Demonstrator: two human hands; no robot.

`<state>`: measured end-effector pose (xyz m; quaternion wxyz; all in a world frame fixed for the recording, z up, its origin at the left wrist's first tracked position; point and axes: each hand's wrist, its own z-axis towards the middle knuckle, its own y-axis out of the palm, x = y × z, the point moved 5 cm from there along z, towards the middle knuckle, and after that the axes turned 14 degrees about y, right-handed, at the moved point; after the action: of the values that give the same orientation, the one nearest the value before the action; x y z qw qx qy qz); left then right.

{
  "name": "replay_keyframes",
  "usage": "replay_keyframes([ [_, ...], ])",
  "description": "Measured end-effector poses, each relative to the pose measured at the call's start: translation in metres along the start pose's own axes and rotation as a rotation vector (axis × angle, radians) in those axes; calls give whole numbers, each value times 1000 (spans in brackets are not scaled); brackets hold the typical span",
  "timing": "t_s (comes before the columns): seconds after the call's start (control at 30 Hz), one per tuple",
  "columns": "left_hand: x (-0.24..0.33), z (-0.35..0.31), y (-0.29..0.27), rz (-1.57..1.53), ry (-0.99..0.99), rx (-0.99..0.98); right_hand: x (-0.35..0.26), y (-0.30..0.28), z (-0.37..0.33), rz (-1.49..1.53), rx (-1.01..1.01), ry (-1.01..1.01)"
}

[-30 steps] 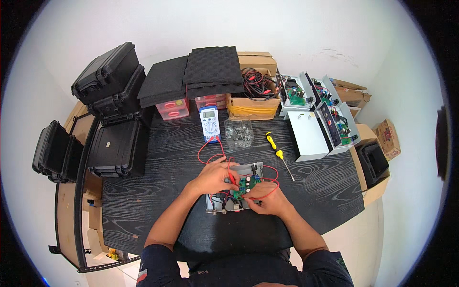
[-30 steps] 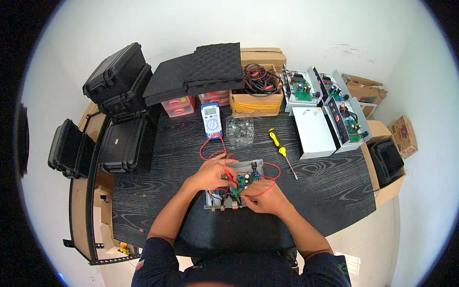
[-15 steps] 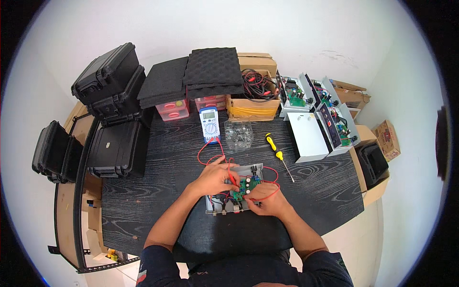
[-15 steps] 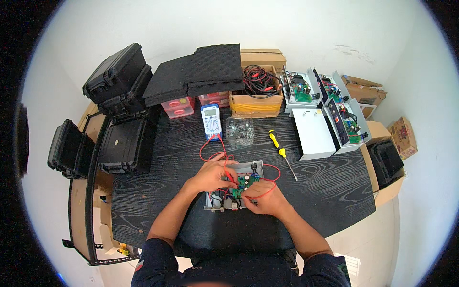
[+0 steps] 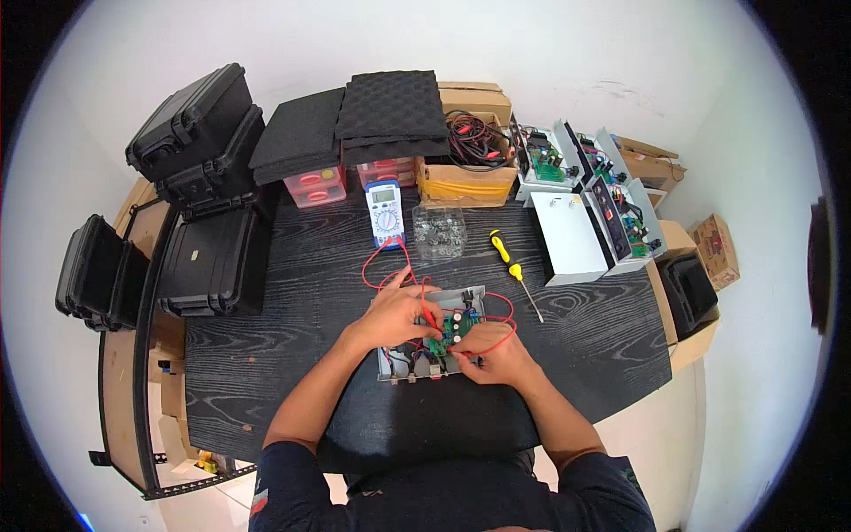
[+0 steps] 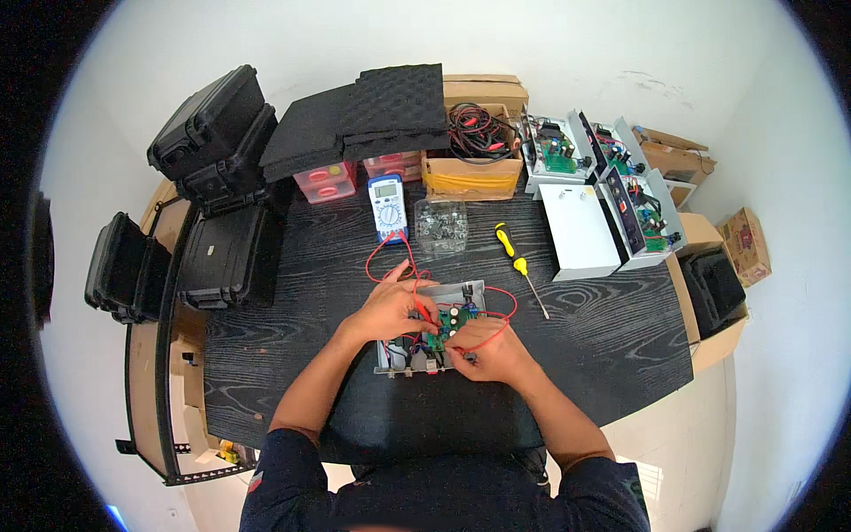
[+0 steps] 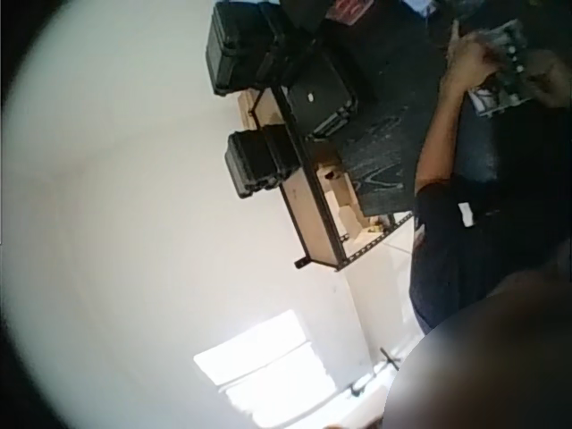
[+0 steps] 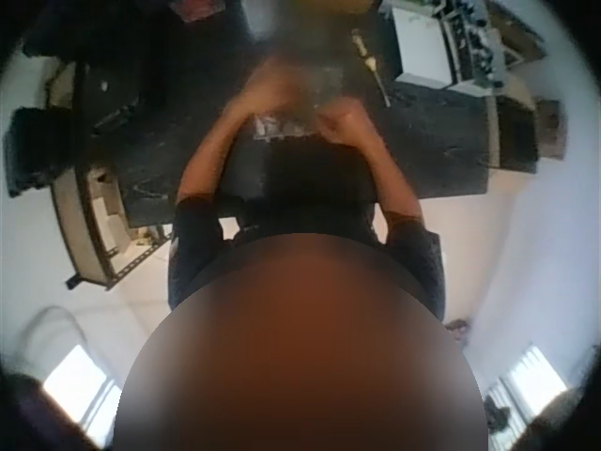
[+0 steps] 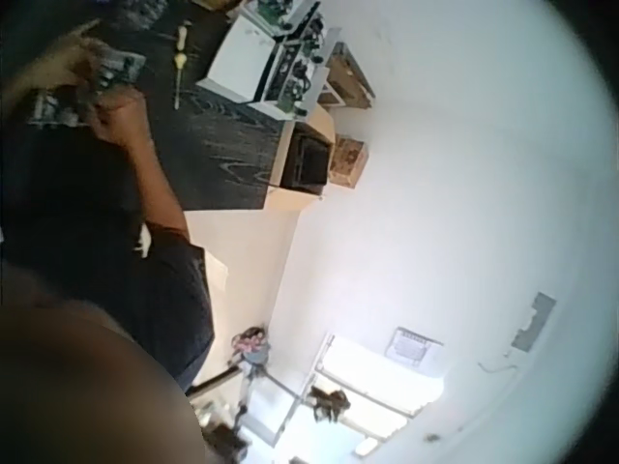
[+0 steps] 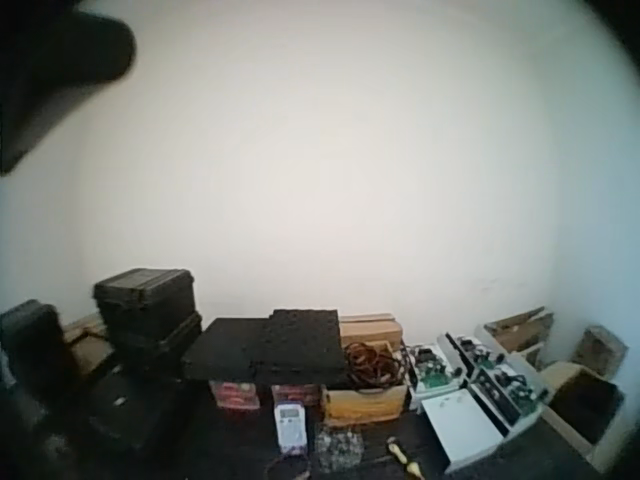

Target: The person probes a circuit board assembly inside a plastic enclosure with a digital multimeter to verify connectivity or voltage.

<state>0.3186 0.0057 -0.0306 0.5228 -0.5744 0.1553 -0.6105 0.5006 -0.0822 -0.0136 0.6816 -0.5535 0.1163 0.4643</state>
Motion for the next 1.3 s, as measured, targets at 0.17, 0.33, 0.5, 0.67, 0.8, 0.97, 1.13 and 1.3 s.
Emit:
replay_keyframes([
  [0.17,2,0,1,8,0,1,1,2,-1,24,0,23],
  [0.33,1,-1,0,-6,-2,-22,3,4,-2,41,-9,51],
  [0.5,-1,0,3,-16,-3,-44,5,4,-3,28,-6,44],
  [0.67,-3,-2,4,-7,5,-27,5,4,-3,21,-18,51],
  [0.8,-3,-2,3,-18,20,-12,5,3,-3,19,-24,67],
  [0.97,0,-1,2,-11,9,-2,6,4,-2,63,-39,74],
  [1.13,-4,-3,5,-15,5,3,3,3,-2,52,-8,45],
  [1.3,3,0,3,-1,-26,-8,-4,1,-1,-30,27,14],
])
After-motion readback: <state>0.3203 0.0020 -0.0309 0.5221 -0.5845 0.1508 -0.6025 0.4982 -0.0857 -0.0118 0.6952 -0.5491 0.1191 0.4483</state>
